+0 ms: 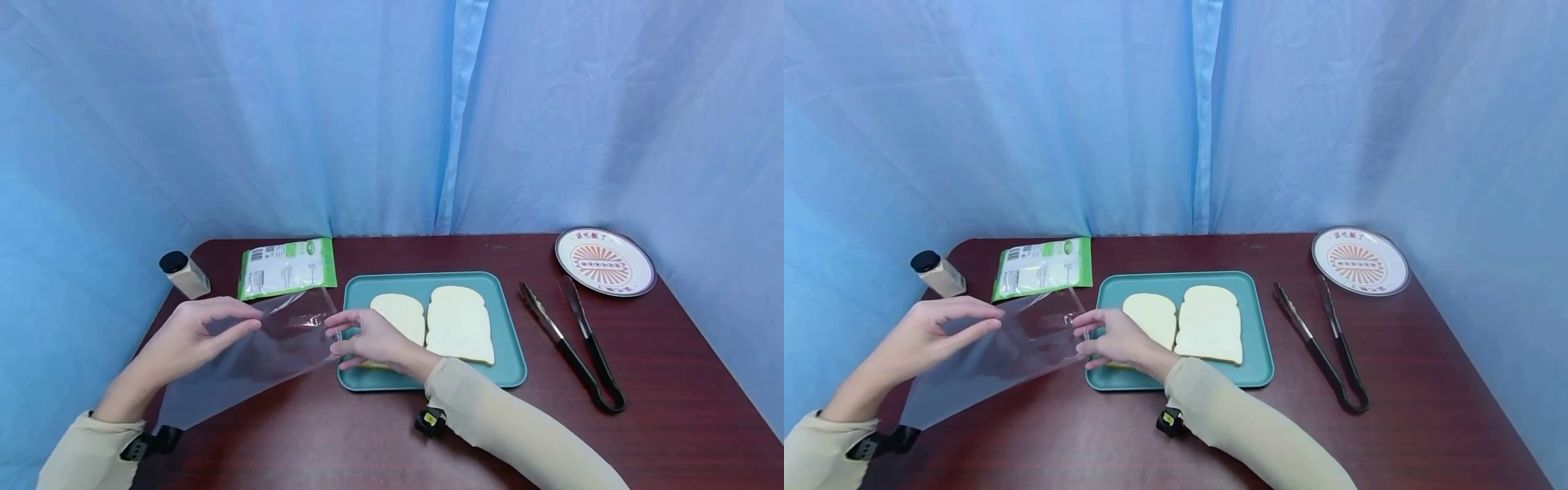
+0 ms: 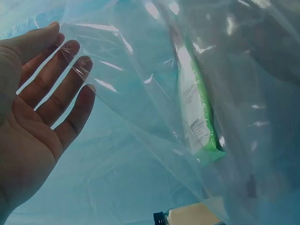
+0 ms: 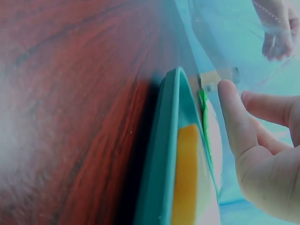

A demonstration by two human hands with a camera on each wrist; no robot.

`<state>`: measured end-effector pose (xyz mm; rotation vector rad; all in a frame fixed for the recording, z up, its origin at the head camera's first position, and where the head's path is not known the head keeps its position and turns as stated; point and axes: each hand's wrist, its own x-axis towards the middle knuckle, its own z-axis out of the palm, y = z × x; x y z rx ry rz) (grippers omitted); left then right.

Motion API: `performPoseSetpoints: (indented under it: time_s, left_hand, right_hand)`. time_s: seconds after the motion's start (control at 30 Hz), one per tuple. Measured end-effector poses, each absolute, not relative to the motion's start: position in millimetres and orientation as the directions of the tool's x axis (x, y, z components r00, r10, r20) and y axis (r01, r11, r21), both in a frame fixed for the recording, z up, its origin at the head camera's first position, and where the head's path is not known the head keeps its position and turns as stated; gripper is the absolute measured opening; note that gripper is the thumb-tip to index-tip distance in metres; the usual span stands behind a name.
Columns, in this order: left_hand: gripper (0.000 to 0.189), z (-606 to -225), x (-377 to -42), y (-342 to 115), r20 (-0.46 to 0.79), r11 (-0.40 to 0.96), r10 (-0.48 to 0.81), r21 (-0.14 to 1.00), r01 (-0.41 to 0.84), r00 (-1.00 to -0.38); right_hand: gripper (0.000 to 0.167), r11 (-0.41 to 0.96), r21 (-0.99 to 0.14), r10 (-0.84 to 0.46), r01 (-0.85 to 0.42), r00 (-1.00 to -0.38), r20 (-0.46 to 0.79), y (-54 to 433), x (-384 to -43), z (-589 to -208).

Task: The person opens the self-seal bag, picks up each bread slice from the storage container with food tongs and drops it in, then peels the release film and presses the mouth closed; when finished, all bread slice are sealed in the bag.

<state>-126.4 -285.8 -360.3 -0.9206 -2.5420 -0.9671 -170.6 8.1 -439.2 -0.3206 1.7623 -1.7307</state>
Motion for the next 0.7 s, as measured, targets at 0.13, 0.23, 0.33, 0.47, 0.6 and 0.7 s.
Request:
performPoseSetpoints:
  time_s: [0.13, 0.23, 0.33, 0.47, 0.6, 0.7]
  left_hand:
    - [0.03, -362.0, -127.6, -285.8, 0.465, 0.596, 0.473, 0.457, 0.661, -0.748]
    - [0.029, -362.9, -128.0, -286.5, 0.47, 0.613, 0.464, 0.442, 0.655, -0.751]
    - [0.032, -362.8, -127.2, -286.5, 0.477, 0.615, 0.445, 0.452, 0.646, -0.758]
    - [0.034, -361.8, -127.0, -285.5, 0.474, 0.613, 0.442, 0.46, 0.642, -0.762]
    - [0.028, -361.0, -127.7, -284.1, 0.427, 0.642, 0.456, 0.45, 0.621, -0.781]
    - [0.025, -360.8, -127.4, -284.3, 0.387, 0.651, 0.469, 0.456, 0.607, -0.794]
  right_hand:
    - [0.045, 0.111, -0.967, -0.601, 0.229, -0.76, -0.249, 8.0, -164.6, -434.4]
    - [0.048, 0.097, -0.97, -0.603, 0.224, -0.762, -0.236, 9.6, -162.1, -432.0]
    - [0.053, 0.058, -0.968, -0.6, 0.243, -0.767, -0.229, 11.3, -161.4, -431.6]
    - [0.057, 0.026, -0.967, -0.588, 0.254, -0.778, -0.22, 11.5, -161.9, -433.0]
    - [0.06, 0.027, -0.973, -0.557, 0.228, -0.805, -0.204, 9.0, -162.9, -435.0]
    - [0.06, 0.031, -0.978, -0.531, 0.207, -0.826, -0.192, 6.9, -164.9, -436.3]
